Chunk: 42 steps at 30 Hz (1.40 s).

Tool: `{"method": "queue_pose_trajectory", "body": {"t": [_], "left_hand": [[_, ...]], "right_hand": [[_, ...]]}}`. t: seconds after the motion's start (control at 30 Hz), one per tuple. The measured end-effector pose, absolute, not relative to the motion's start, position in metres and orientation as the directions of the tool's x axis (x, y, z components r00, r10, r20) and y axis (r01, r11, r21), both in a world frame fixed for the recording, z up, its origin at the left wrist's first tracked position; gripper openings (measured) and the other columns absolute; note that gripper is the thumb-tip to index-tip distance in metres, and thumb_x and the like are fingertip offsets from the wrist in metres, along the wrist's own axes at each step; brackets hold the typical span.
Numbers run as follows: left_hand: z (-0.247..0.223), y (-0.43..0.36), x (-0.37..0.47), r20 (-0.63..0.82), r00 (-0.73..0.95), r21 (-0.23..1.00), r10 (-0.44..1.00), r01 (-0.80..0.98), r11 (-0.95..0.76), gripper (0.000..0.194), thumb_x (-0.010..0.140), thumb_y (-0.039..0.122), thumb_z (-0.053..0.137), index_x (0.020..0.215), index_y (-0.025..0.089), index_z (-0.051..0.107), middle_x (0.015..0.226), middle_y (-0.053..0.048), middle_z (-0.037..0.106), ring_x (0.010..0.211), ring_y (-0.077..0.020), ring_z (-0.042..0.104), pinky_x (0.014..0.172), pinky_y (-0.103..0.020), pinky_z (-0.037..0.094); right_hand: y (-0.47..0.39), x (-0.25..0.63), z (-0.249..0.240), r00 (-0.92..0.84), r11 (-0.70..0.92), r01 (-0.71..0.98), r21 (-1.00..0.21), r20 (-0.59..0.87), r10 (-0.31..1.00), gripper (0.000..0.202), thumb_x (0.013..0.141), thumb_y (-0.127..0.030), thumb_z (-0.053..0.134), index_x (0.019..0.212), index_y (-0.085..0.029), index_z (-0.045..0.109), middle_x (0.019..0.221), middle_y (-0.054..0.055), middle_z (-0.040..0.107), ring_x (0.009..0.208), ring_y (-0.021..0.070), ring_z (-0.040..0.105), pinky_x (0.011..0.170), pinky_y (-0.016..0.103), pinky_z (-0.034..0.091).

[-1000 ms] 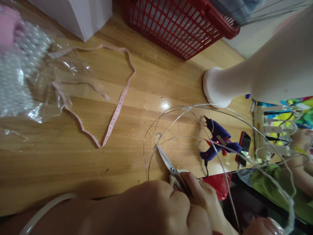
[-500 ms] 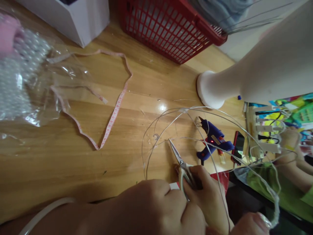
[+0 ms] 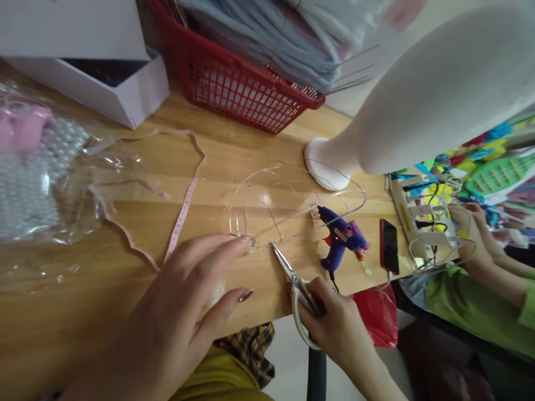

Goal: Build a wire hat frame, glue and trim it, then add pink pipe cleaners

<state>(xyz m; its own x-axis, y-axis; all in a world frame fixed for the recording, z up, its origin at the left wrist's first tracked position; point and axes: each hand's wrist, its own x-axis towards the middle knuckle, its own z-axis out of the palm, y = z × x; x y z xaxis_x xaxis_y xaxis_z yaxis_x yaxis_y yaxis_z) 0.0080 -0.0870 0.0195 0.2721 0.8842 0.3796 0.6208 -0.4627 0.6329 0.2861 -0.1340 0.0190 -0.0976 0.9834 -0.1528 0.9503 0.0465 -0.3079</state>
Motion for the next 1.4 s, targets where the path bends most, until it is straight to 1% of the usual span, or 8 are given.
{"method": "queue_pose_trajectory", "body": {"t": [0.27,0.37,0.47,0.7,0.9,1.07,1.23,1.4], "left_hand": [[0.02,-0.08,0.036,0.393,0.325,0.766,0.86,0.402,-0.502,0.039,0.099,0.011,0.046,0.137,0.023,0.049,0.123,-0.002,0.069,0.109,-0.0102,0.067,0.108,-0.027,0.047],[0.016,-0.083,0.036,0.429,0.367,0.804,0.825,0.261,-0.534,0.038,0.101,0.01,0.04,0.135,0.025,0.052,0.113,-0.001,0.072,0.102,-0.0085,0.068,0.096,-0.021,0.053],[0.015,-0.088,0.036,0.547,0.463,0.718,0.697,0.168,-0.675,0.036,0.104,0.015,0.035,0.135,0.021,0.053,0.096,-0.002,0.072,0.087,-0.0105,0.068,0.081,-0.021,0.056],[0.021,-0.098,0.043,0.644,0.53,0.522,0.551,0.222,-0.823,0.035,0.101,0.015,0.04,0.133,0.019,0.055,0.079,0.0,0.07,0.072,-0.0111,0.066,0.069,-0.022,0.057],[0.023,-0.1,0.052,0.678,0.444,0.512,0.585,0.285,-0.81,0.033,0.102,0.014,0.037,0.124,0.018,0.06,0.08,0.0,0.073,0.072,-0.0134,0.068,0.072,-0.026,0.059],[0.029,-0.094,0.045,0.678,0.372,0.497,0.634,0.404,-0.768,0.034,0.104,0.017,0.032,0.12,0.018,0.062,0.081,0.0,0.075,0.075,-0.0128,0.068,0.069,-0.024,0.057],[0.029,-0.092,0.031,0.59,0.436,0.526,0.679,0.431,-0.733,0.032,0.102,0.013,0.038,0.123,0.017,0.062,0.09,0.0,0.075,0.085,-0.01,0.067,0.078,-0.02,0.056],[0.02,-0.096,0.029,0.6,0.388,0.557,0.7,0.426,-0.713,0.033,0.105,0.032,0.038,0.126,0.022,0.062,0.093,0.001,0.074,0.084,-0.0117,0.067,0.08,-0.021,0.056]], "right_hand": [[-0.131,0.284,0.014,-0.125,0.085,0.939,-0.333,-0.101,0.987,0.025,0.086,-0.031,0.06,0.072,-0.024,0.04,0.052,-0.008,0.047,0.041,0.0098,0.045,0.042,0.019,0.034],[-0.127,0.278,0.013,-0.146,0.111,0.93,-0.349,-0.075,0.986,0.022,0.084,-0.03,0.059,0.072,-0.024,0.041,0.051,-0.007,0.05,0.041,0.0099,0.048,0.042,0.018,0.035],[-0.125,0.274,0.013,-0.201,0.18,0.917,-0.357,-0.022,0.979,0.018,0.083,-0.028,0.058,0.073,-0.024,0.043,0.05,-0.007,0.051,0.04,0.0102,0.05,0.042,0.018,0.035],[-0.135,0.291,0.02,-0.184,0.187,0.919,-0.346,0.041,0.982,0.016,0.083,-0.03,0.06,0.079,-0.023,0.046,0.055,-0.006,0.05,0.043,0.0099,0.046,0.042,0.019,0.035],[-0.141,0.292,0.021,-0.145,0.103,0.909,-0.405,-0.075,0.987,0.018,0.087,-0.031,0.057,0.078,-0.024,0.043,0.055,-0.006,0.051,0.042,0.0096,0.048,0.042,0.019,0.036],[-0.131,0.292,0.022,-0.194,0.159,0.933,-0.323,-0.08,0.978,0.014,0.084,-0.026,0.057,0.078,-0.023,0.044,0.054,-0.007,0.051,0.042,0.0102,0.05,0.044,0.019,0.036],[-0.125,0.297,0.025,-0.257,0.218,0.937,-0.274,-0.113,0.96,0.007,0.086,-0.025,0.055,0.083,-0.022,0.048,0.056,-0.006,0.055,0.045,0.0116,0.055,0.047,0.02,0.039],[-0.12,0.297,0.03,-0.346,0.322,0.926,-0.198,-0.102,0.933,0.011,0.09,-0.026,0.052,0.082,-0.023,0.045,0.056,-0.005,0.055,0.044,0.0118,0.055,0.044,0.021,0.036]]}}
